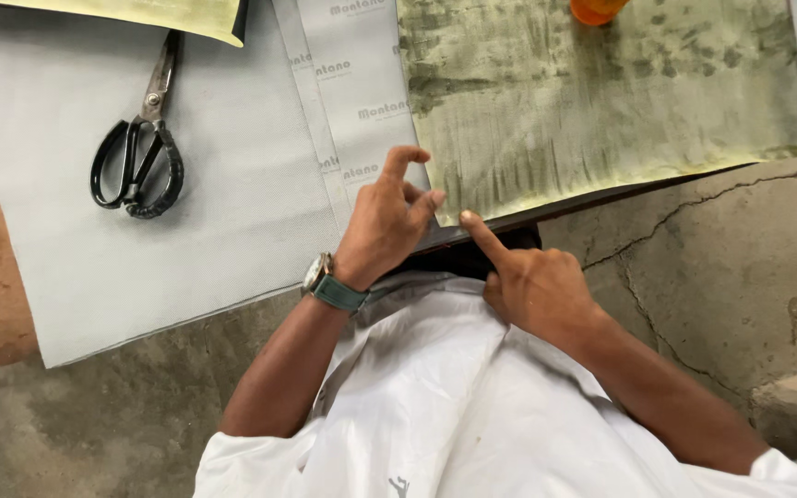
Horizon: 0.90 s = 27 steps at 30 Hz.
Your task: The person holds a small jar of amber liquid while pointing at spots across a large mottled green fabric sheet spread on the table. They touch and reposition the fabric edges, dip a finger into the jar, and continue pointing at different areas of the sheet.
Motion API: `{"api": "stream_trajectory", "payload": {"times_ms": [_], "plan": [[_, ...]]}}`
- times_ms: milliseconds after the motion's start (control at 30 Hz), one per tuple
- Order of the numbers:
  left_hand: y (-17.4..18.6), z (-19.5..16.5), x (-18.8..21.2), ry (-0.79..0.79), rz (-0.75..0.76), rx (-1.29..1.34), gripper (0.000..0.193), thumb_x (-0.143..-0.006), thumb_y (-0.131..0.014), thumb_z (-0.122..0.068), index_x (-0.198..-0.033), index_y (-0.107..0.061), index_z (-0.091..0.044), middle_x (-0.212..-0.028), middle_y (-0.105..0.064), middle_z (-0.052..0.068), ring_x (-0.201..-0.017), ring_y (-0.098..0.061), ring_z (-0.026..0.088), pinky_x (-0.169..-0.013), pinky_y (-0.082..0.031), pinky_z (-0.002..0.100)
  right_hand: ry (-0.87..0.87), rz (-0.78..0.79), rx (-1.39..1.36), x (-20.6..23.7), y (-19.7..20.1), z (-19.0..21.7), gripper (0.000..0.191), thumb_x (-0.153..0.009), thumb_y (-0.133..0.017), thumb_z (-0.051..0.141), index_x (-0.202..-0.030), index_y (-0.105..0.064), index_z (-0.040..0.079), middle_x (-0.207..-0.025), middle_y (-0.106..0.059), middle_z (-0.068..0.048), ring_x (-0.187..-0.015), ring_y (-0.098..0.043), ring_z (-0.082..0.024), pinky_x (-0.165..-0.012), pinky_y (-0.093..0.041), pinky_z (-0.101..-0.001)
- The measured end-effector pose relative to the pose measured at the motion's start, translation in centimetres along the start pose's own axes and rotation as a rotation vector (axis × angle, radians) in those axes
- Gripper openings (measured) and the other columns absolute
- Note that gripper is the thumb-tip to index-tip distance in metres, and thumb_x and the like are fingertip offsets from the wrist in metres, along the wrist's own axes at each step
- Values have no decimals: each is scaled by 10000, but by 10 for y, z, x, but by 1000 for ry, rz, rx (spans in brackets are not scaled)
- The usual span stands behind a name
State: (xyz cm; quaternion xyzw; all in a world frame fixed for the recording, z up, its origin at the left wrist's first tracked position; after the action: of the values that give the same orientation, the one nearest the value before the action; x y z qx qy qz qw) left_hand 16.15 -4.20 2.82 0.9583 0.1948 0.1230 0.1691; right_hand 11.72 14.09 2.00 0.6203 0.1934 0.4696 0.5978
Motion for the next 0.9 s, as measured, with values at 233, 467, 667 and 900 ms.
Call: {"api": "stream_trajectory", "payload": {"times_ms": [233, 467, 667, 900], "plan": [[9, 3, -9, -13, -33, 33, 497, -908, -719, -165, -1330, -473, -76, -827, -784, 145, -708, -785, 237, -626, -601, 354, 192, -72, 83, -1, 4, 26, 882, -849, -696, 231, -1619, -266, 250, -615, -664, -60, -461, -632, -227, -456, -540, -401], [5, 3, -10, -45, -62, 26, 511, -860, -760, -143, -1282, -484, -59, -806, -780, 141, -707, -783, 234, -641, -600, 347, -123, -100, 187, 5, 29, -28, 875, -889, -669, 257, -1633, -211, 230, -608, -670, -83, -469, -638, -257, -505, -544, -428], [7, -2, -9, -6, -103, 30, 451, -858, -737, -112, -1232, -491, -58, -785, -772, 136, -672, -768, 241, -600, -567, 353, -46, 71, 195, -2, 2, -52, 997, -890, -667, 282, -1644, -20, 363, -637, -668, -110, -512, -671, -276, -519, -565, -431], [-2, -7, -3, -159, -126, -13, 411, -844, -745, -55, -1173, -499, -39, -821, -764, 161, -706, -762, 246, -590, -559, 358, 132, -177, -37, 10, -20, -88, 1013, -832, -716, 223, -1601, -99, 457, -650, -663, -117, -505, -643, -321, -505, -542, -457]]}}
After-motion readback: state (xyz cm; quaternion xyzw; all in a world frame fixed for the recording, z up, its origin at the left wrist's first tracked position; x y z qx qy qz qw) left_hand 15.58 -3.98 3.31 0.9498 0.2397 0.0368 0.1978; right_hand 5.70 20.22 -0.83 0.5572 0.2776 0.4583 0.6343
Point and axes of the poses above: each hand's wrist, its own x-axis away from the middle knuckle, its own y-axis out of the back of the hand, z = x × y, the point moved 7 cm from there along -x, towards the middle knuckle
